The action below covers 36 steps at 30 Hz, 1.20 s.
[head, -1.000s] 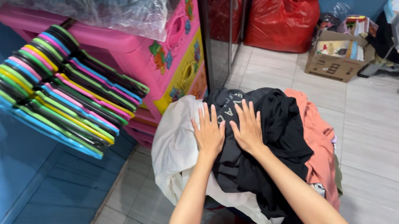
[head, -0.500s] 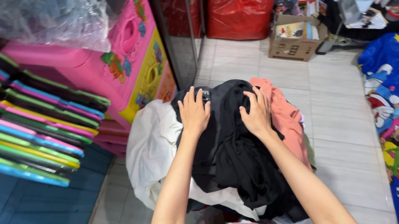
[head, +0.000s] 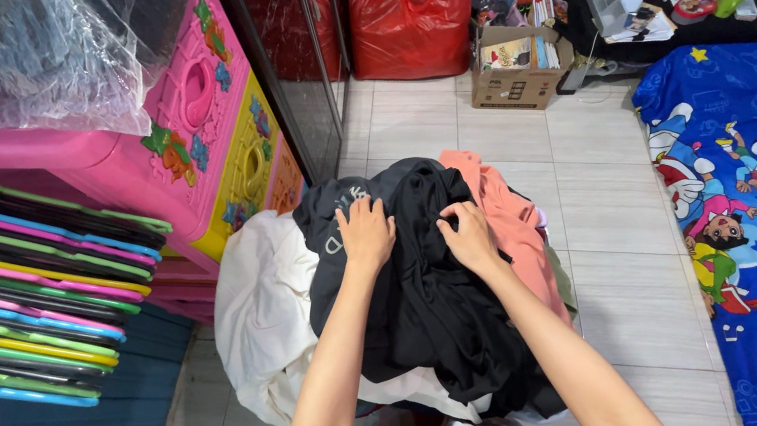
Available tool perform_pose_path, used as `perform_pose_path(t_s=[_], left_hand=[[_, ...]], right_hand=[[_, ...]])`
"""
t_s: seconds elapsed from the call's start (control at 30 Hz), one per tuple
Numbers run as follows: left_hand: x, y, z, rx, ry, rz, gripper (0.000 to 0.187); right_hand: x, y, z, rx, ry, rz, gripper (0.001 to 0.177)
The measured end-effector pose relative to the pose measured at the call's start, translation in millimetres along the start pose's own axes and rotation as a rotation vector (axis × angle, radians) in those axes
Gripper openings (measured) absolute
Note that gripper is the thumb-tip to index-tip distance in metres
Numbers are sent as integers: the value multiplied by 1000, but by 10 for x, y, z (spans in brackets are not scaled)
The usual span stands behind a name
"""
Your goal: The person picks up t-shirts from a pile, places each on a hanger, and hangs them on a wall-mounted rod. The person handles a black t-shirt, a white t-shirt, and another black t-shirt, repeating the same sequence for each item.
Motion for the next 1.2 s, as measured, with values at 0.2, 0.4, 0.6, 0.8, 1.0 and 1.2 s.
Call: perform_pose_path(t_s=[0.2,0.4,0.6,0.8,1.0,1.2], left_hand=[[-2,85,109,86,6,47,25],[86,366,365,163,156,-120,50],[75,425,536,464,211,-51,17],[24,1212,935,565,201,-309,16],[309,2153,1550,615,364,-549,14],[602,2204,1786,533,472,-410,17]], right_hand=[[-30,-3,-90,-68,8,-52,15],[-36,17,-152,-132,-70,-126,19],[-125,127,-44,-271,-168,-239,20],[-515,727,509,-329,-114,-430,21],[-699,1169,1316,-126,273,-474,19],[-620,452,1267,64,392,-114,32]])
Point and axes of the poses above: each hand's wrist, its own x-axis away from the middle knuckle, its own y-axis out of the back of the hand, z = x × y, the point moved 5 cm from there along -x, towards the middle knuckle, and after that the axes turned 12 degrees about -x, right-handed, at the moved point
